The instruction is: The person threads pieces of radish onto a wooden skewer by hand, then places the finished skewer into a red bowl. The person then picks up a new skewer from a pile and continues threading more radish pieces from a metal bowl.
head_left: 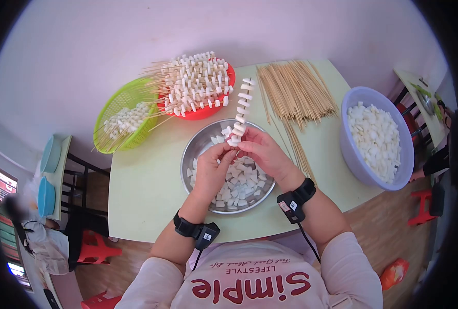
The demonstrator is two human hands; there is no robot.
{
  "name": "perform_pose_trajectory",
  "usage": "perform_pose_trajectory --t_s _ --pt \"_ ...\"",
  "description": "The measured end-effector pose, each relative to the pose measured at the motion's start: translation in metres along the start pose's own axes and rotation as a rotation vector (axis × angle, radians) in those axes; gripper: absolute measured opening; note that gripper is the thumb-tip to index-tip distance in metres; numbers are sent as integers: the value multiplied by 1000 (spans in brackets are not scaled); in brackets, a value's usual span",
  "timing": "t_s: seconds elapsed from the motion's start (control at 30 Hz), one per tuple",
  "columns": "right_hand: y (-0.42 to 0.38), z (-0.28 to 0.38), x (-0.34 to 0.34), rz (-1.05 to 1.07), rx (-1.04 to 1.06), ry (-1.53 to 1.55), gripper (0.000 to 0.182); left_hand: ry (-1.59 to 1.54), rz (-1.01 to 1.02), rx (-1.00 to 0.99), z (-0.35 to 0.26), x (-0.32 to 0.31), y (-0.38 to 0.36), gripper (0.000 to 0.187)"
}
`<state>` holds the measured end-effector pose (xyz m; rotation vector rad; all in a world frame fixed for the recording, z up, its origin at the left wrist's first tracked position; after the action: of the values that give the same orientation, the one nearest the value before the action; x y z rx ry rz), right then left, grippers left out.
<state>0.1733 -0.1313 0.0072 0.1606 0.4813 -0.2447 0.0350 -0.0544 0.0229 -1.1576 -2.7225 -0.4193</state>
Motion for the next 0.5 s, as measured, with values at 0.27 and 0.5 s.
perform_pose_trajectory --t_s 0.27,0.5 --pt "0 -2 -2 -8 32 15 22 41 0 -21 -1 0 -1 13" --pt "-2 0 0 -27 -47 -63 27 25 -9 4 4 2 0 13"
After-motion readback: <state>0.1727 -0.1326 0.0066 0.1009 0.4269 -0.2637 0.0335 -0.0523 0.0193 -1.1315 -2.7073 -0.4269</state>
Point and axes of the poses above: each hand's wrist, its own y-axis towards the middle knuckle, its own x-axis out of the back of the hand, z = x × y, the point moved 2 cm from there along y, towards the middle knuckle, and after that the axes turned 2 degrees about -z, right-handed, at the moved point
